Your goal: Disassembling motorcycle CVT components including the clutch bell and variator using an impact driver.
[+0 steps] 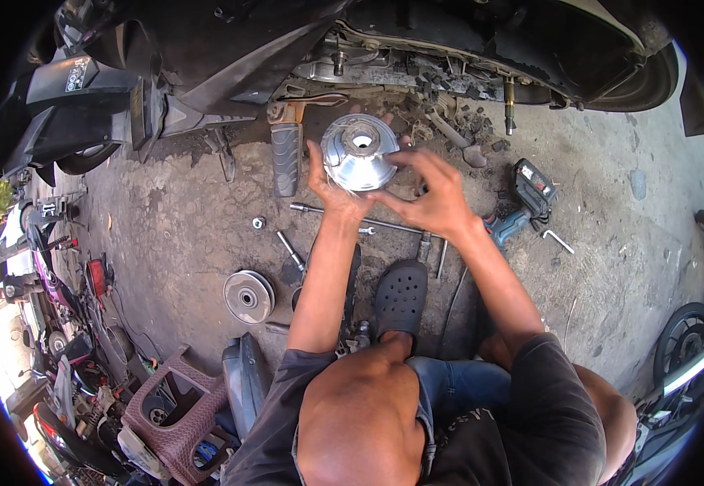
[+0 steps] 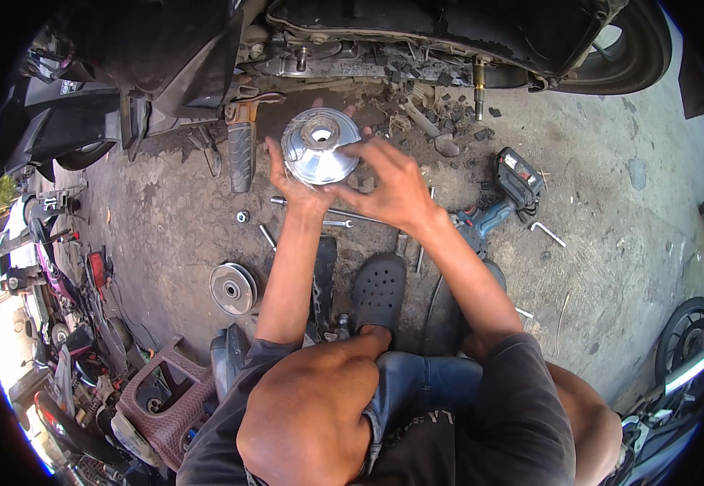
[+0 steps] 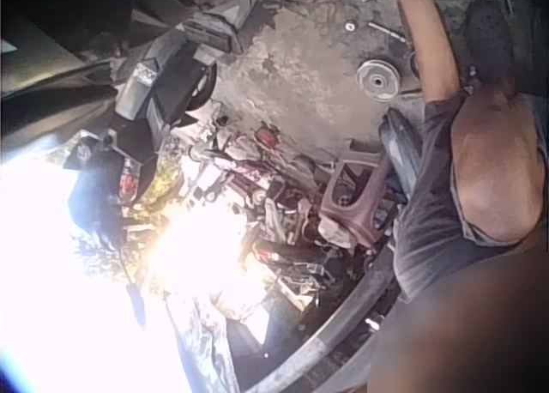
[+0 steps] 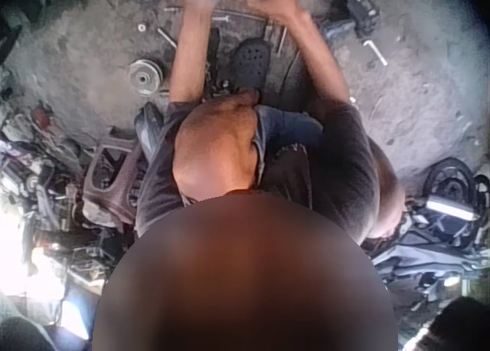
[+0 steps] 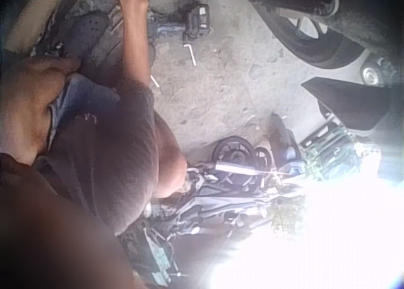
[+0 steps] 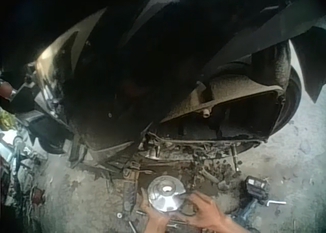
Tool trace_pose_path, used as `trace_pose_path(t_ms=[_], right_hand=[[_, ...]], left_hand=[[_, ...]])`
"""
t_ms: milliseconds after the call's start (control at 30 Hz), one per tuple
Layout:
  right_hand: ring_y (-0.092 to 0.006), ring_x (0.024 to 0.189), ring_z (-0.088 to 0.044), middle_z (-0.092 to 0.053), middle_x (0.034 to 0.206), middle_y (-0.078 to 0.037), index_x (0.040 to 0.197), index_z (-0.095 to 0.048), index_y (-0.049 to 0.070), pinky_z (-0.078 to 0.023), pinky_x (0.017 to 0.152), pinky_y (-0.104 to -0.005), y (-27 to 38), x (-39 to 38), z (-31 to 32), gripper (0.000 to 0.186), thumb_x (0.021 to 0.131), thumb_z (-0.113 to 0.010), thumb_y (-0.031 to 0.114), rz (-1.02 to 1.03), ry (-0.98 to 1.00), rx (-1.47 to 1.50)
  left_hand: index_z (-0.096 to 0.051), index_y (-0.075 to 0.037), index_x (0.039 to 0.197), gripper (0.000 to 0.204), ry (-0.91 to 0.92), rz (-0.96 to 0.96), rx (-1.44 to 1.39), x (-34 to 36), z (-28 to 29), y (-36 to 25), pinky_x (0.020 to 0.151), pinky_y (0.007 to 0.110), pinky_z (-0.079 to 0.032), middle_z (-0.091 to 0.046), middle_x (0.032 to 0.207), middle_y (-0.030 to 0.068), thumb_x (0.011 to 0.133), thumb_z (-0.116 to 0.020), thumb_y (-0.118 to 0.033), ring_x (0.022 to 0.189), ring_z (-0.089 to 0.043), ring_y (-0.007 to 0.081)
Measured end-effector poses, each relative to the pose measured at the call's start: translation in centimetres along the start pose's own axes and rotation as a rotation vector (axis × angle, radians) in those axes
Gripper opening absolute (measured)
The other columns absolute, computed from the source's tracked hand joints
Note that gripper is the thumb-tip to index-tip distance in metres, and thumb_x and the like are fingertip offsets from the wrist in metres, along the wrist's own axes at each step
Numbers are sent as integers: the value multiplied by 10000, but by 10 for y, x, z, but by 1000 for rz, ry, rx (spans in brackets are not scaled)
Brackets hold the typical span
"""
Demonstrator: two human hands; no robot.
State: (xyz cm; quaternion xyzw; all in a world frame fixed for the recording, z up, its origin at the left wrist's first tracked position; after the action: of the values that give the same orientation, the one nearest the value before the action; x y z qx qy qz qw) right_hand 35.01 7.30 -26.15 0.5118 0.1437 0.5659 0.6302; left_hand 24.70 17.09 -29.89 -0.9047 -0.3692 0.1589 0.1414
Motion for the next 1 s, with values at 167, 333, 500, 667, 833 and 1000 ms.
trace_pose_path(t_ms=[167,333,500,667,833,1000], right_hand=[[-305,919,-651,-574,1085,-126,1106,-662,98,-556,766,-390,1,9,13,344,777,-755,132,-34,-19,-31],[-283,806,-655,-523,1154,-114,1086,-668,96,-548,716,-383,-8,8,9,271,817,-701,92,10,108,-10],[-252,716,-648,-606,956,-128,974,-668,12,-516,636,-356,-5,8,9,142,848,-672,78,-92,-8,43],[-124,566,-584,-599,610,-87,925,-651,-43,-437,509,-307,-15,7,17,145,903,-627,98,-504,-110,188],[-63,424,-452,-542,552,2,889,-654,-37,-355,409,-263,-20,6,25,230,937,-608,184,-751,-132,593],[-61,422,-447,-516,538,8,844,-637,2,-342,394,-247,-37,4,31,279,931,-626,266,-708,21,587]], left_hand=[[-274,7,1460,1084,63,4,125,-2,-10,6,1090,487,-356,-391,1400,315,780,-373,-832,1283,-445,400],[-286,-5,1458,1062,131,-6,241,-1,-11,8,1032,456,-431,-438,1361,307,782,-410,-813,1256,-480,365],[-303,-3,1450,1026,120,-7,222,-2,-3,9,1013,461,-441,-454,1352,291,803,-414,-792,1245,-491,358],[-355,-21,1430,954,-60,24,31,-4,26,-3,1024,465,-427,-494,1346,207,832,-411,-762,1244,-493,350],[-398,-35,1408,916,-132,-30,40,-1,39,-11,1038,521,-404,-520,1325,173,832,-428,-746,1229,-501,365],[-433,-33,1386,862,-131,-78,39,-7,69,-37,1061,562,-378,-516,1337,177,823,-486,-684,1226,-498,400]])
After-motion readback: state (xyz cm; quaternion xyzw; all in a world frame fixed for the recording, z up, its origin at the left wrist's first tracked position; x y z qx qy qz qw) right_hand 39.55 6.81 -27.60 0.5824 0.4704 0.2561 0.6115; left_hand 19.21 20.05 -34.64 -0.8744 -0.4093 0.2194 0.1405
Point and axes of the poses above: each hand's wrist, its own x-axis towards the middle knuckle, its own z-axis out of the back of the hand, y = z × x, the point moved 3 cm from there along x, towards the middle knuckle
